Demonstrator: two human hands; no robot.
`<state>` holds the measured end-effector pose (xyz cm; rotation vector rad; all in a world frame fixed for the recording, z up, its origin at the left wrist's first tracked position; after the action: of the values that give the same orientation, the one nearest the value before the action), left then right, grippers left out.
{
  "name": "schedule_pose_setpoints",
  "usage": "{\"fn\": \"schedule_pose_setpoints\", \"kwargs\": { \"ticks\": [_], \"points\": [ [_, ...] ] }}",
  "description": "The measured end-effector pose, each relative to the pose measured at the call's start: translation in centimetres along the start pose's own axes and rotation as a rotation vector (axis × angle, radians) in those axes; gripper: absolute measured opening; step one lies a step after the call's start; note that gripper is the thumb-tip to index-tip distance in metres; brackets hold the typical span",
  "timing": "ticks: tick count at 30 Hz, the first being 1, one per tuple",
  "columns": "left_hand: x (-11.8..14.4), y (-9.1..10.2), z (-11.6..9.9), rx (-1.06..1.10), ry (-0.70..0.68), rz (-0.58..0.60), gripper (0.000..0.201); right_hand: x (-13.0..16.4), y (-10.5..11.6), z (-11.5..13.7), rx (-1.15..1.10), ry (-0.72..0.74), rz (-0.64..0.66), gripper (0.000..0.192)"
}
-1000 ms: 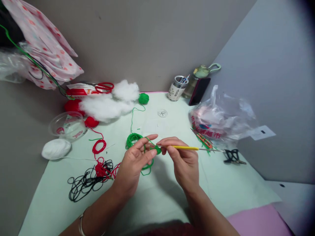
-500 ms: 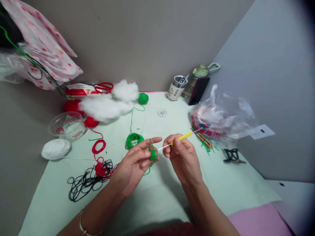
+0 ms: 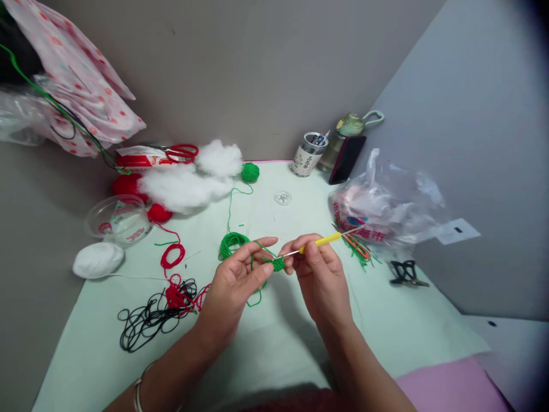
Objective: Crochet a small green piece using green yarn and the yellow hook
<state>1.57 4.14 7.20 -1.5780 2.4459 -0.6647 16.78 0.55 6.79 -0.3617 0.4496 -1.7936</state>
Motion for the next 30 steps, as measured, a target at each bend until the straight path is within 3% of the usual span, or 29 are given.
{"fn": "schedule_pose_setpoints", "kwargs": {
  "ticks": [6, 11, 14, 16, 18, 22, 26, 30],
  "points": [
    [-0.1, 0.2, -0.2, -0.057, -0.016, -0.031, 0.033, 0.9, 0.3, 0.4, 0.297, 0.202, -0.006, 0.022],
    [0.0, 0.0, 0.1, -0.132, -0.076, -0.108, 0.037, 1.9, -0.1, 0.4, 0.888, 0.676, 0.074, 0.022],
    [0.0, -0.2, 0.3, 0.004, 0.013, -0.104, 0.047, 2.3, -0.3, -0.1, 1.159, 0.884, 0.05, 0.027],
    [-0.1, -0.3, 0.2, 0.161, 0.138, -0.045, 0.047, 2.3, -0.2, -0.2, 1.119, 0.852, 0.002, 0.03],
    [-0.3, -0.3, 0.0, 0.275, 0.224, -0.013, 0.042, 2.0, 0.0, -0.1, 0.876, 0.696, -0.041, 0.028],
    [-0.5, -0.1, -0.2, 0.256, 0.195, -0.02, 0.038, 0.9, 0.1, 0.1, 0.4, 0.346, -0.038, 0.023],
    [-0.4, -0.1, 0.3, 0.094, 0.093, -0.025, 0.036, 0.7, -0.5, -0.2, 0.448, 0.353, -0.005, 0.019],
    [-0.4, -0.2, 0.6, 0.1, 0.05, -0.097, 0.039, 1.7, -0.6, -0.7, 0.732, 0.498, -0.018, 0.032]
  ]
}}
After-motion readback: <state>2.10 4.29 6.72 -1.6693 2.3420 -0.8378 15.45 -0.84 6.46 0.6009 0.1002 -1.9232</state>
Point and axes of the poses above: each hand's wrist, its own x-axis away from the middle knuckle, its own y-axis out of the back of the hand, z = x × y, the point moved 1 cm from there along -x, towards the middle knuckle, and after that the axes turned 7 degrees about -y, right-handed, at the moved point
